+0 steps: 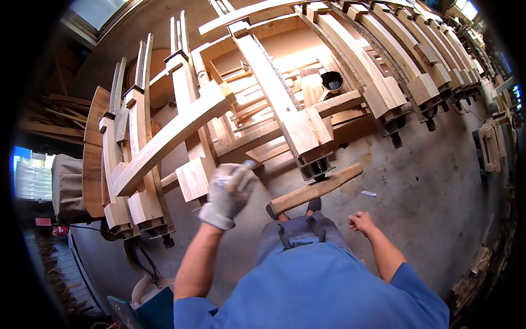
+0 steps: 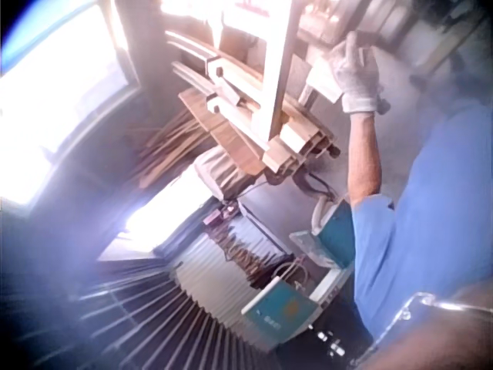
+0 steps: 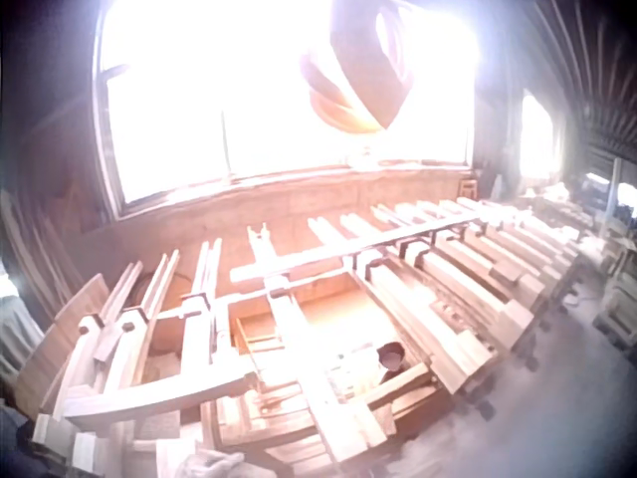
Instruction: The person uses a power drill to fasten a small wooden block, then applies glue to it with a brush. They move to a rack and use a wooden mallet to tap the block into a larger wooden frame. The person then returns to the workbench to repeat the process with another wooden piece.
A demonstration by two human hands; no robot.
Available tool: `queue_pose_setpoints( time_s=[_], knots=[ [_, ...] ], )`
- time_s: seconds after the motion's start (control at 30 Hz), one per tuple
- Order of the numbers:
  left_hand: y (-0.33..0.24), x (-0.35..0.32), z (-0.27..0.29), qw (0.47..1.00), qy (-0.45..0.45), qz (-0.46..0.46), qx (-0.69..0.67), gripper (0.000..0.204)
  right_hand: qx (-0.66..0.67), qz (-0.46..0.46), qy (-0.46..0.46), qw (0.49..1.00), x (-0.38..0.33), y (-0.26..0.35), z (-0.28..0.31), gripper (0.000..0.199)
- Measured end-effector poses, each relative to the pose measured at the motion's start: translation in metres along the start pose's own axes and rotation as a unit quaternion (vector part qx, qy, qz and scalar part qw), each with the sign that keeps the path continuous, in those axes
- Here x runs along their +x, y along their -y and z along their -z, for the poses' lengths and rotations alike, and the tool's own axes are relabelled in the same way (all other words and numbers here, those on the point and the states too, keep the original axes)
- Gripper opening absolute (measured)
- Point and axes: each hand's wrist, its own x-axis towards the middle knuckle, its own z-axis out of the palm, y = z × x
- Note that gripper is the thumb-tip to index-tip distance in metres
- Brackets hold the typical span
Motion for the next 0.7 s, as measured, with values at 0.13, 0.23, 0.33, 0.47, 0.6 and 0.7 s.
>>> queue_pose_setpoints(
  time_s=[0.13, 0.23, 0.33, 0.47, 0.6, 0.7],
  knots=[
    [-0.077, 0.021, -0.058, 0.993, 0.105, -0.018, -0.048, 0.038, -0.013, 0.058, -0.011, 0.998, 0.011, 0.016, 0.010, 0.024],
    [-0.101, 0.031, -0.085, 0.991, 0.120, -0.041, -0.047, 0.039, -0.082, 0.235, -0.089, 0.964, -0.003, 0.056, 0.007, 0.023],
    [-0.114, 0.025, -0.092, 0.990, 0.120, -0.023, -0.071, 0.037, -0.158, 0.465, -0.158, 0.857, -0.069, 0.153, -0.018, 0.024],
    [-0.127, 0.010, -0.094, 0.991, 0.099, -0.002, -0.088, 0.032, -0.252, 0.630, -0.104, 0.727, -0.096, 0.245, -0.050, 0.040],
    [-0.132, -0.011, -0.088, 0.991, 0.062, 0.032, -0.112, 0.029, -0.415, 0.615, -0.070, 0.667, -0.080, 0.275, -0.077, 0.044],
    [-0.130, -0.029, -0.094, 0.989, 0.031, 0.032, -0.140, 0.032, -0.499, 0.576, -0.065, 0.645, -0.065, 0.282, -0.079, 0.039]
  ],
)
